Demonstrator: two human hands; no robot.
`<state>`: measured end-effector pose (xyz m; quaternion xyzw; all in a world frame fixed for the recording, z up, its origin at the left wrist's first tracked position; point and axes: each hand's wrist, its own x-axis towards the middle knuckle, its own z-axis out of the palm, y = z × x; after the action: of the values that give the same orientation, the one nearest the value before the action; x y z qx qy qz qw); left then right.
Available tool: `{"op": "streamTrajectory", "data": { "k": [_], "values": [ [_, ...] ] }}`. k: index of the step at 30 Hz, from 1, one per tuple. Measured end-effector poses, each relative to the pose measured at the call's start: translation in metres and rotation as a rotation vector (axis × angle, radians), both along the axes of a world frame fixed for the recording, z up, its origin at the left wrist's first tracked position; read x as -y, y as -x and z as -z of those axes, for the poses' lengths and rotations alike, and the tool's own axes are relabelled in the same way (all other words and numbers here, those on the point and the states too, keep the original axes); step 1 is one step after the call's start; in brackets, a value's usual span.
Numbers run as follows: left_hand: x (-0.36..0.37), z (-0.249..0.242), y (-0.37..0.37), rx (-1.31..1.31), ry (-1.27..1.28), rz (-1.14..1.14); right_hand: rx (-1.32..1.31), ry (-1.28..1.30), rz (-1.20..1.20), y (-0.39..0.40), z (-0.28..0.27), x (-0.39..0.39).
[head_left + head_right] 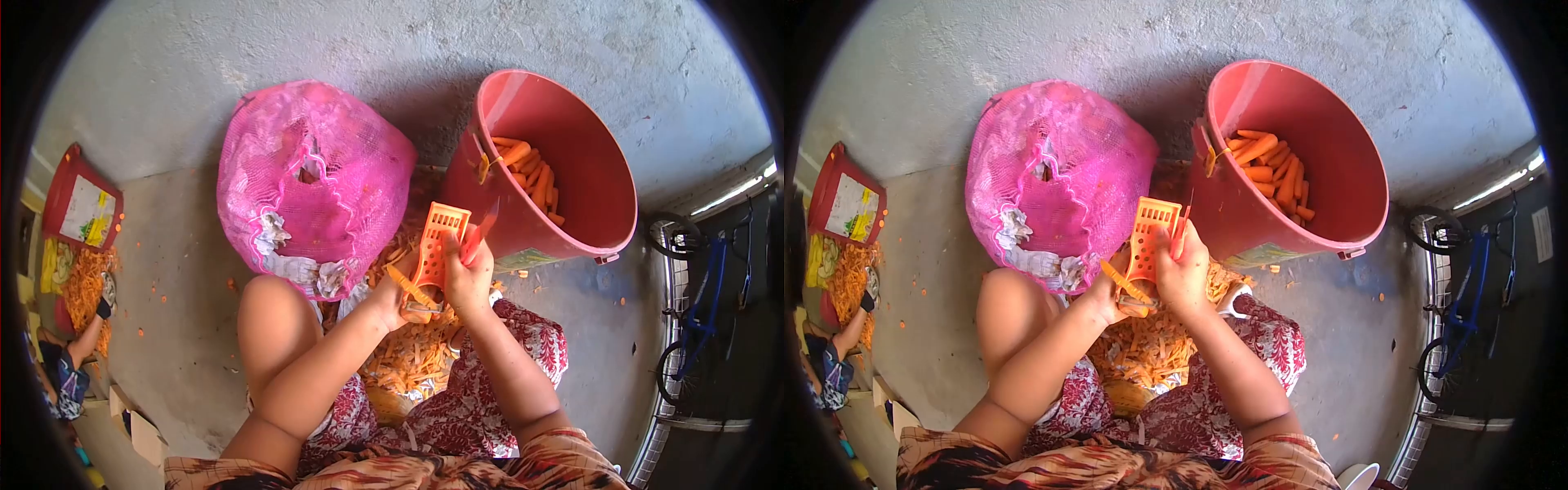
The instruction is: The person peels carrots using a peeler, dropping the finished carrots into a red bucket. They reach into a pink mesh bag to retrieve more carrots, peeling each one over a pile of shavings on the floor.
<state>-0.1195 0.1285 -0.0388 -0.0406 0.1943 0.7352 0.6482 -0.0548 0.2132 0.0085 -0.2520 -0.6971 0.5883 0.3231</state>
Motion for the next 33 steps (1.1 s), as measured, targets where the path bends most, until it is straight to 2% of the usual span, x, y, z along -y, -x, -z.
{"op": "streamTrajectory", "data": {
  "k": [2, 8, 10, 13, 16, 18, 21, 25, 26, 28, 29, 32, 33],
  "values": [
    [0.000, -0.007, 0.000, -0.036, 0.035, -0.022, -0.020, 0.048, -0.011, -0.001, -0.002, 0.002],
    [-0.003, -0.003, 0.002, -0.143, 0.064, -0.041, 0.074, -0.116, -0.032, -0.003, 0.000, 0.007],
    [-0.004, -0.002, 0.001, -0.148, 0.024, -0.034, 0.070, -0.093, 0.053, -0.001, -0.002, 0.007],
    [0.001, -0.012, -0.002, -0.331, 0.135, 0.056, 0.036, -0.101, 0.137, -0.003, 0.000, -0.006],
    [0.006, -0.009, -0.003, -0.323, 0.022, 0.281, -0.058, -0.069, 0.220, -0.002, -0.007, -0.024],
    [0.004, -0.014, -0.009, -0.338, 0.095, 0.329, -0.131, 0.091, 0.222, -0.008, -0.003, -0.043],
    [0.003, -0.025, -0.012, -0.302, 0.110, 0.319, -0.218, -0.055, 0.269, -0.010, -0.005, -0.051],
    [0.005, -0.024, -0.011, -0.306, 0.079, 0.363, -0.132, 0.008, 0.328, -0.016, -0.004, -0.056],
    [0.005, -0.023, -0.010, -0.320, 0.058, 0.387, -0.179, -0.064, 0.408, -0.016, 0.008, -0.069],
    [0.006, -0.029, -0.017, -0.413, -0.001, 0.497, -0.260, 0.091, 0.530, -0.014, -0.001, -0.083],
    [0.009, -0.026, -0.019, -0.356, -0.035, 0.518, -0.288, 0.218, 0.521, -0.017, -0.007, -0.086],
    [0.004, -0.009, -0.019, -0.379, 0.062, 0.453, -0.240, 0.135, 0.459, -0.014, 0.001, -0.080],
    [0.003, -0.012, -0.016, -0.326, 0.053, 0.369, -0.205, 0.099, 0.339, -0.014, 0.001, -0.070]
  ]
}}
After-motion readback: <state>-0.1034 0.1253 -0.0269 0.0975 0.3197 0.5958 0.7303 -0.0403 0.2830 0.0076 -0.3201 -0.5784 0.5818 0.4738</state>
